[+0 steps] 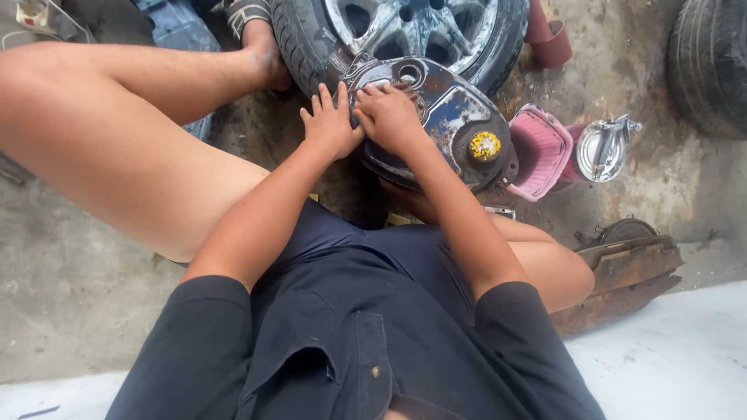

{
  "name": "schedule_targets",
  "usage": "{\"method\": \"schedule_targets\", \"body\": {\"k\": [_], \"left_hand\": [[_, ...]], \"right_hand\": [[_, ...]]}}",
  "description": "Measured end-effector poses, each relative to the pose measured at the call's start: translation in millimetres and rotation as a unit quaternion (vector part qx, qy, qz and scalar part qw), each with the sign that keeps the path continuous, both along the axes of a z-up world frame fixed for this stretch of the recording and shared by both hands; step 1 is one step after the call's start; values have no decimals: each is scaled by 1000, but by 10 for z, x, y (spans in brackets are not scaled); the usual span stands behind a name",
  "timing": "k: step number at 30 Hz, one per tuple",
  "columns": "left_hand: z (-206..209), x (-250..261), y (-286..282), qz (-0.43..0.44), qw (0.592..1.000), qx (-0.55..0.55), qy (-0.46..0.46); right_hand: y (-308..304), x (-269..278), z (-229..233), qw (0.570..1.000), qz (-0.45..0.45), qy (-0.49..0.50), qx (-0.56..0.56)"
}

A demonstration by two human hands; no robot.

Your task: The person scrubs a blue motorcycle fuel tank with a small abrasive pad, focusing on the surface and edges. The tank is placed on the ground between the person's legs while they work.

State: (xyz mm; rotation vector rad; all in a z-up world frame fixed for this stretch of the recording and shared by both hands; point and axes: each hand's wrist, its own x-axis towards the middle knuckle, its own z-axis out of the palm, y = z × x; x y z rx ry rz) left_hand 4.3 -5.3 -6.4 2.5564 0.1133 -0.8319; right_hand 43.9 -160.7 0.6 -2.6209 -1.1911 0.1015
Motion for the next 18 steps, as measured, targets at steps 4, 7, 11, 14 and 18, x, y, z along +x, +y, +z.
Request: {"method": "schedule_targets", "body": {"k": [4,7,11,14,18], "left_hand": [[173,22,14,30,999,-23,14],[-4,-66,32,-2,1000,-7,-29],[54,-2,-30,27,1000,-12,-6],[132,-28,32,34,999,-17,17],[119,-31,-9,46,999,-21,15]], "right_hand": [[-72,240,-186,996,-70,-48,33],[-35,156,-328,996,-62,-45,49],[-76,257,-87,999,-46,-3,20],[42,171,245,998,-28,60,-15],[-69,293,-110,998,-52,32,-25]]}}
